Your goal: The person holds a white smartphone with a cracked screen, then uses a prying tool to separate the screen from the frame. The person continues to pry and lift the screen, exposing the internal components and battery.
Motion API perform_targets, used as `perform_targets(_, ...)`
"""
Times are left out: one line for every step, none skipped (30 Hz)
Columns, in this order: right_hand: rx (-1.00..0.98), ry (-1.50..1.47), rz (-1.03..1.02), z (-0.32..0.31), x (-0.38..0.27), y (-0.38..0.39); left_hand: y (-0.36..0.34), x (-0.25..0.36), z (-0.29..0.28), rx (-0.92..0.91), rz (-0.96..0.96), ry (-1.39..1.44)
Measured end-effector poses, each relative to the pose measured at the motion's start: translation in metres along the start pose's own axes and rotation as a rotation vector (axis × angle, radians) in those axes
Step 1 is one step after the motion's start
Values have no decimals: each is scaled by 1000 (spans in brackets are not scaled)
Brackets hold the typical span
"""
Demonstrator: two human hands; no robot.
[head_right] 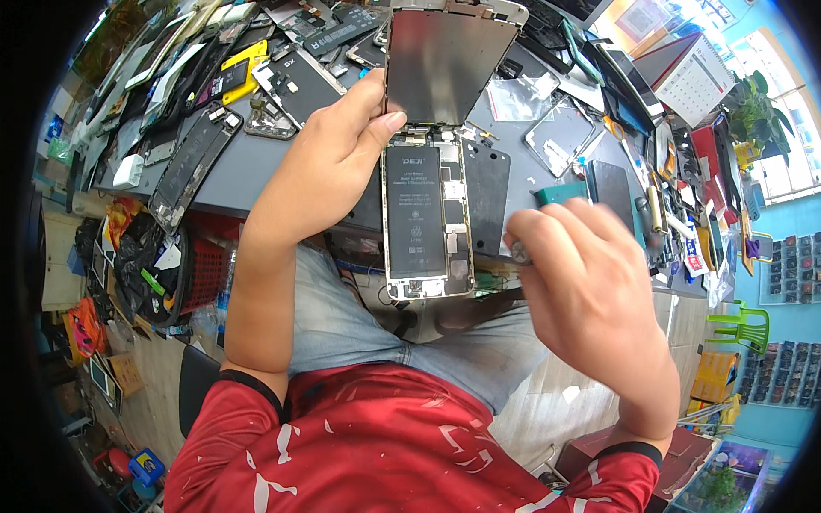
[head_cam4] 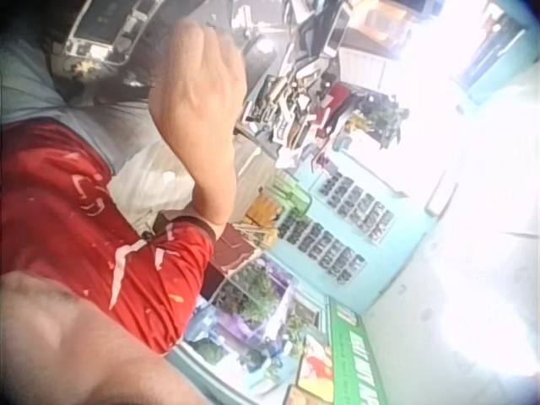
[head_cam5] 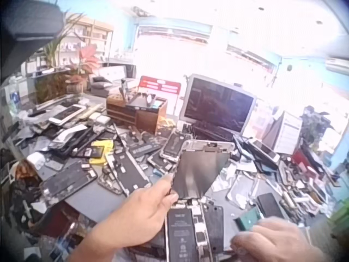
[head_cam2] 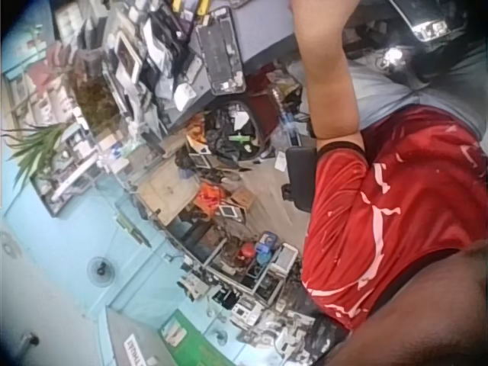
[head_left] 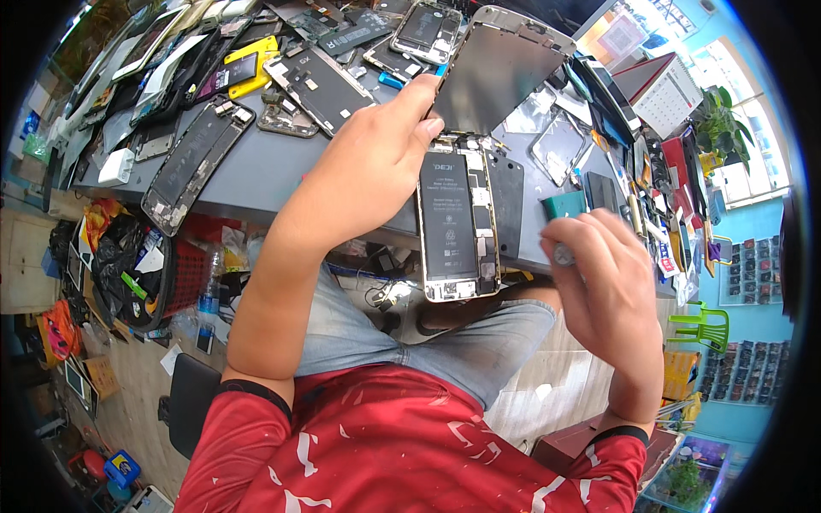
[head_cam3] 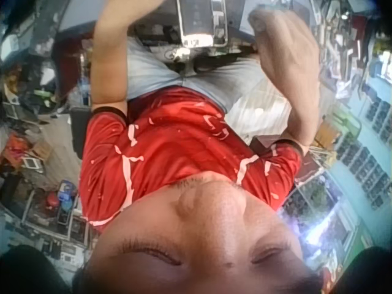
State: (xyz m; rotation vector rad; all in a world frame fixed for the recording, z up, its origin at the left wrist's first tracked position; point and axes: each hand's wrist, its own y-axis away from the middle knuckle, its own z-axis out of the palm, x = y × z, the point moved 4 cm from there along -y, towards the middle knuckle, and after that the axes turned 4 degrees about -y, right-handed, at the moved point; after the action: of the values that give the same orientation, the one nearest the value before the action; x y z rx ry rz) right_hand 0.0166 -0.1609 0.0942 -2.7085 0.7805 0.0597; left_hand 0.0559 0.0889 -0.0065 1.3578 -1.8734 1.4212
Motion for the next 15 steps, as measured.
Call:
perform_targets(-41,-126,33,5,3,-1,-1,0,0,-4,-5,5)
perform_targets(-83,-111,37,8,4,-7,-1,-1,0,-10,-10,10)
perform_targets(-113,-111,2,12,8,-11,-1,0,0,-16,-25,10)
perform_targets(-142,-111,-32,20,15,-13,-1,2,0,-23,-40,9)
perform_targets(-170,-111,-68,25,20,-17,-1,3,-1,-27,-55,6)
perform_targets(-179,-114,-119,28,22,-23,-1,3,-1,-18,-38,5)
perform_targets(-195,-120,-143,29,21,-27,-1,1,0,-10,-20,5)
perform_targets(-213,-129,-173,32,21,-31,0,0,0,3,-6,2)
perform_targets(-231,-138,-202,33,20,-33,0,-1,0,10,5,-1)
perform_targets(-248,-130,-212,34,19,-35,0,-2,0,17,17,-4)
perform_targets(-265,-121,-216,35,19,-35,0,-2,1,20,30,-4)
perform_targets(-282,-112,-220,36,18,-35,0,-2,1,19,26,-9)
perform_targets(-294,-67,-238,36,17,-36,-1,-1,1,18,22,-14)
perform_targets(-306,-26,-256,37,15,-37,0,0,1,14,15,-21)
perform_targets(-318,15,-273,38,13,-38,0,0,1,14,15,-16)
